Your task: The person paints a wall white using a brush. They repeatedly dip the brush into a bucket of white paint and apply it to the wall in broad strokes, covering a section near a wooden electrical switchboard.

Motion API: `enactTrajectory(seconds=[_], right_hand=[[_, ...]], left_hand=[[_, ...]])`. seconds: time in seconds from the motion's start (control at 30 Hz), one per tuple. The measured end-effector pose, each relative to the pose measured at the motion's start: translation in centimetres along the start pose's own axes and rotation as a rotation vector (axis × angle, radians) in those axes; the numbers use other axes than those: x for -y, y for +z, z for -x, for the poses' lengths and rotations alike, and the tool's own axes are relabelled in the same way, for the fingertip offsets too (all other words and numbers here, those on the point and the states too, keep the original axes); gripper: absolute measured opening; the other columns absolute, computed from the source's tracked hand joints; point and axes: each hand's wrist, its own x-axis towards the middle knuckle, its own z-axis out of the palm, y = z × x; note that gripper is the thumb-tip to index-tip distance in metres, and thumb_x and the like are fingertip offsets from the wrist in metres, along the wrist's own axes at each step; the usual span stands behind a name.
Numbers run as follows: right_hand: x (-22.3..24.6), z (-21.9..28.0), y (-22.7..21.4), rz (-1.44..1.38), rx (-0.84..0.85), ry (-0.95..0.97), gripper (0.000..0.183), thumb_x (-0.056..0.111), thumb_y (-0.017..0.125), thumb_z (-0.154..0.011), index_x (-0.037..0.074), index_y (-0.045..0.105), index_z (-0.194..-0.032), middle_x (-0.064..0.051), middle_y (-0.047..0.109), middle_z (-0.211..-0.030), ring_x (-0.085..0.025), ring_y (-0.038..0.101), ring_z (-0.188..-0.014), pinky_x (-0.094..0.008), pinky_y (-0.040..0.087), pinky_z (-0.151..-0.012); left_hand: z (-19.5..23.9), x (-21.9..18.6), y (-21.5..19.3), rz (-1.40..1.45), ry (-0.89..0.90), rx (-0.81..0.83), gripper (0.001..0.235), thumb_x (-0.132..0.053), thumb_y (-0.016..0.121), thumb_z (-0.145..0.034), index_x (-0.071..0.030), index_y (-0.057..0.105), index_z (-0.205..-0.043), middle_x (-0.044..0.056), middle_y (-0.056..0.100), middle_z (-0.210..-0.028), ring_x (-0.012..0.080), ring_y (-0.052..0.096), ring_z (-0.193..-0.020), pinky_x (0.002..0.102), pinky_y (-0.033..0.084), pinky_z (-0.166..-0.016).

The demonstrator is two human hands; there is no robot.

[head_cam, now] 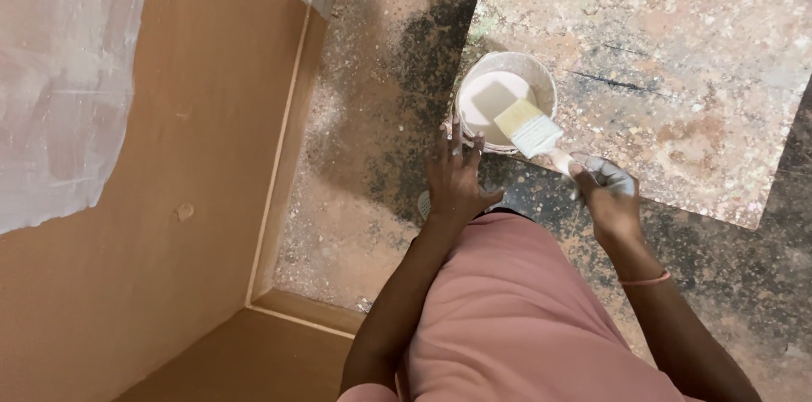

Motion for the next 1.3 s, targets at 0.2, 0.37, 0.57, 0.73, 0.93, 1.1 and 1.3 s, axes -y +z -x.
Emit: enactTrajectory(seconds=[0.2,0.37,0.57,0.73,0.93,1.1,1.3], right_hand=[[-1.9,-1.5,-0.4,0.377,0.05,-0.14,0.039,0.025,0.056,-0.103,0.009,0.058,-0.139,-0.009,0.068,-0.076,-0.01,0.053,-0.051,-0.024,0.042,-0.041],[-3.2,-2.0,0.3,1.02,0.022,-0.344,0.051,0.044,0.034,-0.104,0.021,0.058,-0.143,-0.008,0.061,-0.084,-0.016,0.047,-0.04,-0.029,0.036,-0.029],[-4.3,-2.3,0.8,1.181,0.033,-0.364,0.064,0.056,0.02,-0.11,0.018,0.065,-0.135,-0.005,0.055,-0.06,-0.014,0.035,-0.038,-0.03,0.027,-0.033],[-4.6,-2.3,0.3,1.23,0.062,-0.389,0.067,0.053,0.018,-0.113,0.01,0.068,-0.126,0.0,0.046,-0.055,-0.011,0.03,-0.037,-0.028,0.025,-0.032],[-5.9,-1.5,-1.3,1.218,0.012,-0.674,0.059,0.045,0.028,-0.11,0.004,0.066,-0.132,0.003,0.037,-0.043,-0.012,0.026,-0.03,-0.03,0.023,-0.025],[-7.4,-1.7,-2.9,1.311,0.05,-0.691,0.055,0.042,0.027,-0.115,0.009,0.07,-0.114,0.004,0.04,-0.053,-0.01,0.028,-0.036,-0.027,0.023,-0.031],[-6.7,0.3,-3.6,1.235,0.035,-0.683,0.054,0.041,0.029,-0.111,0.007,0.066,-0.13,0.001,0.043,-0.048,-0.011,0.028,-0.033,-0.03,0.025,-0.028]], left_hand=[[-0.1,0.3,0.3,-0.018,0.017,-0.012,0.107,-0.076,0.072,-0.069,-0.017,0.047,-0.155,0.025,0.014,-0.168,0.0474,0.015,-0.154,0.076,0.023,-0.112],[-0.2,0.3,0.8,-0.07,-0.011,0.064,0.109,-0.081,0.064,-0.071,-0.021,0.04,-0.159,0.023,0.006,-0.171,0.0457,0.01,-0.156,0.077,0.02,-0.11],[-0.2,0.0,0.4,-0.088,-0.036,0.148,0.112,-0.091,0.048,-0.076,-0.022,0.028,-0.162,0.022,-0.003,-0.169,0.0472,0.003,-0.154,0.079,0.012,-0.111],[-0.9,-1.0,-2.0,-0.147,-0.092,0.34,0.116,-0.081,0.061,-0.076,-0.024,0.014,-0.165,0.023,-0.007,-0.17,0.0465,-0.003,-0.156,0.073,0.01,-0.115],[-1.1,-1.6,-3.9,-0.098,-0.126,0.41,0.124,-0.07,0.076,-0.071,-0.025,0.008,-0.164,0.023,-0.01,-0.17,0.0453,-0.005,-0.155,0.072,0.01,-0.117],[-1.4,-1.5,-4.0,-0.07,-0.121,0.395,0.125,-0.067,0.08,-0.07,-0.026,0.01,-0.164,0.023,-0.009,-0.169,0.045,-0.004,-0.157,0.072,0.011,-0.118],[-1.2,-1.1,-3.1,-0.068,-0.109,0.389,0.128,-0.067,0.08,-0.069,-0.025,0.006,-0.165,0.023,-0.01,-0.17,0.0452,-0.003,-0.156,0.072,0.01,-0.118]])
